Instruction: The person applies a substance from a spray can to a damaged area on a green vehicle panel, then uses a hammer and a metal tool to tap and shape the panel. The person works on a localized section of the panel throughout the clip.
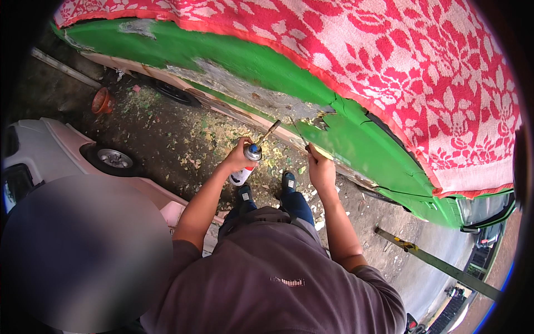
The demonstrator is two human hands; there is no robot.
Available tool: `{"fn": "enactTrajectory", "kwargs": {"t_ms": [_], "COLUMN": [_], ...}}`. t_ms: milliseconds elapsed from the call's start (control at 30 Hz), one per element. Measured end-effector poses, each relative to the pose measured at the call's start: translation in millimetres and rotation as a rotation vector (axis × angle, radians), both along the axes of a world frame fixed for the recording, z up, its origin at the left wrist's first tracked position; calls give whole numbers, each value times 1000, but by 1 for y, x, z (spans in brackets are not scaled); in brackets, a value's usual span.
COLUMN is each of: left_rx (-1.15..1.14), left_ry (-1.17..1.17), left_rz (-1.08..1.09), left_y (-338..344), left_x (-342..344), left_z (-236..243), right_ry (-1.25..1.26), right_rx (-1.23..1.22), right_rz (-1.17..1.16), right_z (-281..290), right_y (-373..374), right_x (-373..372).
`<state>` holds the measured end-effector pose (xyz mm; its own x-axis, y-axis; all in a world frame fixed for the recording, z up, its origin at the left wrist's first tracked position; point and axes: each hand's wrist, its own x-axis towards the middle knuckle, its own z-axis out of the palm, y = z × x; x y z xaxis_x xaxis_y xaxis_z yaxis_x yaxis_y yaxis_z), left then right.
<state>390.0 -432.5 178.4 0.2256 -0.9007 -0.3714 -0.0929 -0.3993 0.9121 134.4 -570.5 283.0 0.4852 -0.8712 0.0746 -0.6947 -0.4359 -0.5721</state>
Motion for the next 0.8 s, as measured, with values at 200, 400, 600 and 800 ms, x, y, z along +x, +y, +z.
{"fn": "enactTrajectory", "kwargs": {"t_ms": [200,400,600,800], "left_rx": [-2,-39,-44,-30], "left_ry": [23,10,5,50], "left_rz": [20,14,0,0], "left_y": [-5,-6,-7,-8], "left_x": [-2,3,4,3], "left_z": [-17,-9,-19,-25], "right_ry": [25,-36,4,89], "right_rx": [199,115,70,37], "right_rz": [-32,-27,-29,-68], "right_z": [7,6,-11,-8], "right_y": [0,2,3,10], "right_x": [7,-3,-4,-7]}}
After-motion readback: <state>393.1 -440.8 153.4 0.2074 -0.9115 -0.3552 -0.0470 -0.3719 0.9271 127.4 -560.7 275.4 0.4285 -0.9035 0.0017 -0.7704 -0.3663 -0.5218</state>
